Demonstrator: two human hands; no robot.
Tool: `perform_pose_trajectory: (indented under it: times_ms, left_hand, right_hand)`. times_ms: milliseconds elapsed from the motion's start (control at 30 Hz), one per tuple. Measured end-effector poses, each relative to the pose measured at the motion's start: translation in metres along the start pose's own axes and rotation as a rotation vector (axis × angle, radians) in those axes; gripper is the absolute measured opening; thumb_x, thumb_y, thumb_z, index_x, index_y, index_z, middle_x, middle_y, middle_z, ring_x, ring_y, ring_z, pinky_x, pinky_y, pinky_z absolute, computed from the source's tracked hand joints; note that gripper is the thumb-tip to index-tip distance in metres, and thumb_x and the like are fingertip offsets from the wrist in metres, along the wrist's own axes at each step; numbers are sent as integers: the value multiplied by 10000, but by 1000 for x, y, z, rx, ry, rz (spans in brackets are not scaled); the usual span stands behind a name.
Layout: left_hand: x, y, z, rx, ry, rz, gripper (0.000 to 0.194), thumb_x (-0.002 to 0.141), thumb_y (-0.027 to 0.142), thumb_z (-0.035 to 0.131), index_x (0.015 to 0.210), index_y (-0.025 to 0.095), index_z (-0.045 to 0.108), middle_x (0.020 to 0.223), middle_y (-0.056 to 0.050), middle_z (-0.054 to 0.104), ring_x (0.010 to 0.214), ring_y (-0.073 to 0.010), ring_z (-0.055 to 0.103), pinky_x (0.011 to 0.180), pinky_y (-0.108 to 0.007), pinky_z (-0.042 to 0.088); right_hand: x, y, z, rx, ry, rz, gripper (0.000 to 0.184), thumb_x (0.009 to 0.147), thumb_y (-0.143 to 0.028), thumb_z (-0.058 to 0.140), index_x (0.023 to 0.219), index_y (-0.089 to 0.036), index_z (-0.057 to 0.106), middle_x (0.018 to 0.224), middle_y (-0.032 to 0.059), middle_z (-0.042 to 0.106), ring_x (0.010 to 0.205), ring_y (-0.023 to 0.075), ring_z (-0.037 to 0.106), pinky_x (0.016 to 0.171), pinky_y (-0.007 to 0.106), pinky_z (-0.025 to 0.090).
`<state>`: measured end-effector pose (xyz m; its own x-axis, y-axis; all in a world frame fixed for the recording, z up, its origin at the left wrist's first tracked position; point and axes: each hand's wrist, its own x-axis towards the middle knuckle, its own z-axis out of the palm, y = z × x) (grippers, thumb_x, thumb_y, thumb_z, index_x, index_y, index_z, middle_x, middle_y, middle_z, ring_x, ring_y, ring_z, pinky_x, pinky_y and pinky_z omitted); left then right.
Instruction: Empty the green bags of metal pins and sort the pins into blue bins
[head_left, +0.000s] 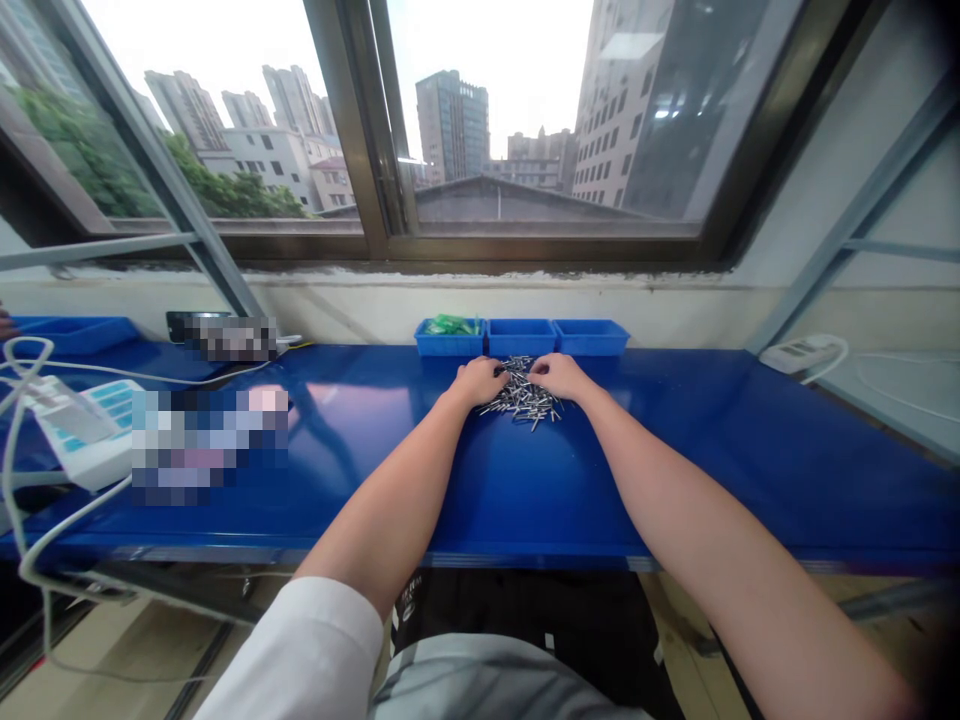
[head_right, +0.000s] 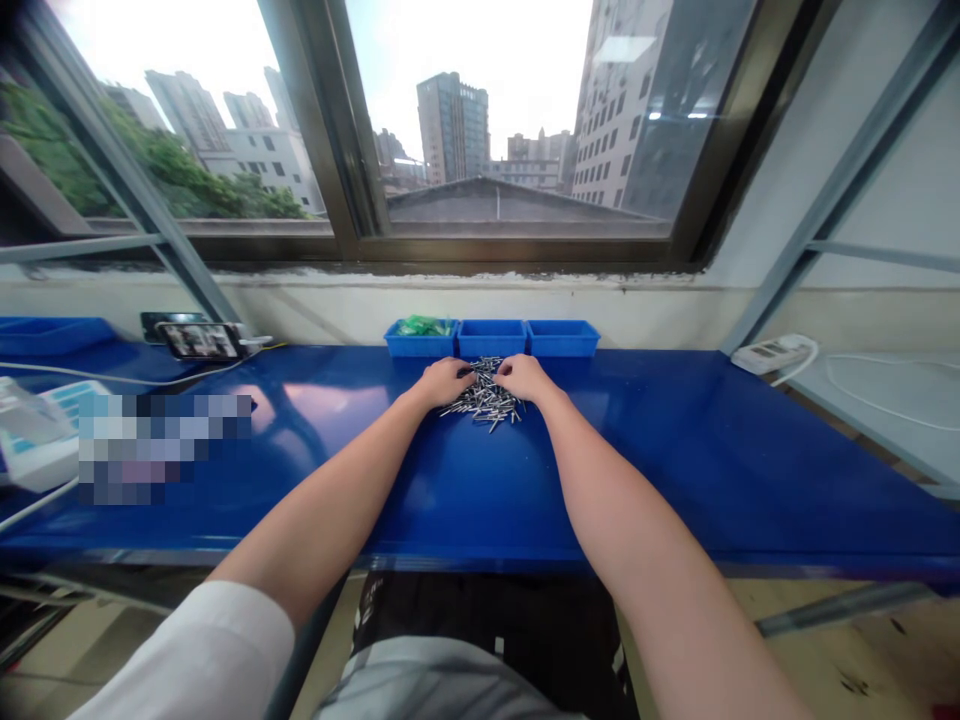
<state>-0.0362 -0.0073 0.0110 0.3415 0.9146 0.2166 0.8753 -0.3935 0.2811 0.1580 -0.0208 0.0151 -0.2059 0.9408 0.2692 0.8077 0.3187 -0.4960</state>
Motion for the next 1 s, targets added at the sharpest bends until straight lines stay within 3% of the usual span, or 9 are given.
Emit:
perform_pose_trajectory:
  times_ms: [300, 700, 867, 1000]
  left_hand:
    - [1, 0, 1, 20, -12, -3, 453, 857, 503, 425, 1177, 237, 605, 1263, -97, 582, 1156, -283, 526, 956, -402, 396]
    - [-1, 2, 1, 29, -5, 5, 430, 856, 486, 430, 1151, 233, 613, 1234, -95, 591, 1138, -285, 532, 946, -426, 408]
    - [0, 2, 0, -6, 88, 1, 410, 861, 445, 458, 1172, 214, 591, 1220, -101, 592, 1147, -273, 522, 959, -422, 399]
    - [0, 3, -1, -88, 209, 144, 355, 865, 360, 486, 1167, 205, 590, 1188, -73, 618, 1131, -225, 537, 971, -365, 394]
  right_hand:
    - [-1, -4, 1, -35, -5, -18, 157, 751, -308, 618, 747, -177, 704, 848, 57, 712, 791, 177, 627, 715, 253, 451]
    - [5, -1, 9, -163, -3, -127, 204, 803, -169, 487, 728, -154, 676, 809, 73, 695, 753, 172, 601, 703, 250, 412]
    - [6, -1, 10, -133, 135, -90, 207, 855, -198, 452, 835, -146, 651, 872, 93, 691, 810, 191, 601, 732, 270, 407]
    - [4, -5, 8, -39, 149, -111, 192, 871, -216, 455, 890, -167, 639, 836, 63, 686, 776, 178, 598, 709, 264, 406]
